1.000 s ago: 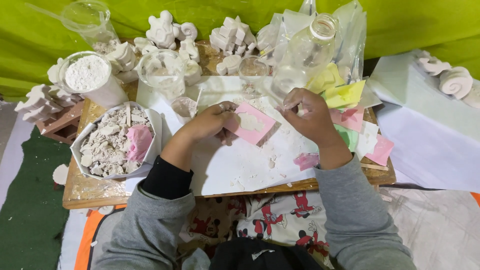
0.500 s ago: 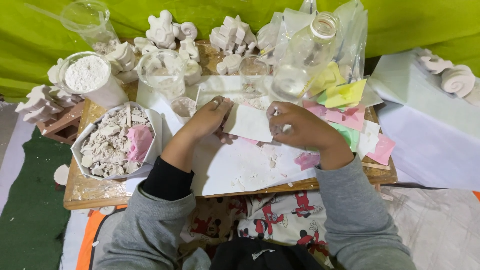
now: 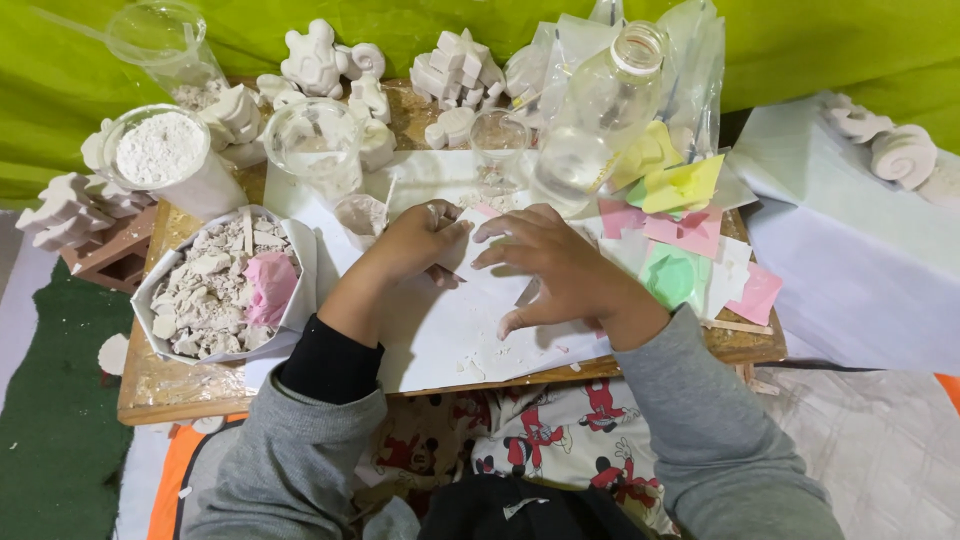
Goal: Peeling paper and filling a small mold with white paste using a wooden stick to create a figure.
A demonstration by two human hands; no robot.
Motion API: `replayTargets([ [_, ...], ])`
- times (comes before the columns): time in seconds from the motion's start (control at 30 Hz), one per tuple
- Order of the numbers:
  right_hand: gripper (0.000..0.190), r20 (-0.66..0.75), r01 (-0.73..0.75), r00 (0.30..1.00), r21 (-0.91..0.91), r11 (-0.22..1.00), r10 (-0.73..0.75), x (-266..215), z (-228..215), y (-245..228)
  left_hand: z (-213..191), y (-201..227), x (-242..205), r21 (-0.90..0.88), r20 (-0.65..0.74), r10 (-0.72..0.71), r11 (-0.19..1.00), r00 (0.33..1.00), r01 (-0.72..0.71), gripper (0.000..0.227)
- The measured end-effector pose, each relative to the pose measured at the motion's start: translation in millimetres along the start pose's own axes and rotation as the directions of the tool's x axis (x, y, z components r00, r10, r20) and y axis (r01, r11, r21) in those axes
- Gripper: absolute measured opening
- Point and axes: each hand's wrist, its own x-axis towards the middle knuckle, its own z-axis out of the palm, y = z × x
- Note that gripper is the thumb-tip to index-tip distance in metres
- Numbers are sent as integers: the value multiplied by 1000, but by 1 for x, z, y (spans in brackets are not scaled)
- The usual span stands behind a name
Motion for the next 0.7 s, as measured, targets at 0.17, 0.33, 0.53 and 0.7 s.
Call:
replayTargets([
  [0.17, 65, 33, -98, 994, -152, 983, 104, 7, 10, -2, 2, 6, -4, -3, -16, -2, 1000, 1000, 2, 42],
  [0.33, 47, 101, -194, 970, -218, 956, 220, 10, 11, -6, 5, 14, -6, 47, -45, -11, 999, 999, 13, 42],
  [0.53, 43, 166, -238, 945, -242, 941, 282, 11, 10, -2, 6, 21, -11, 48, -65, -29, 998, 997, 32, 46],
  [0.7, 57, 219, -331, 888, -308, 892, 405, 16, 9, -13, 9, 30, -16, -22, -73, -66, 998, 995, 65, 46],
])
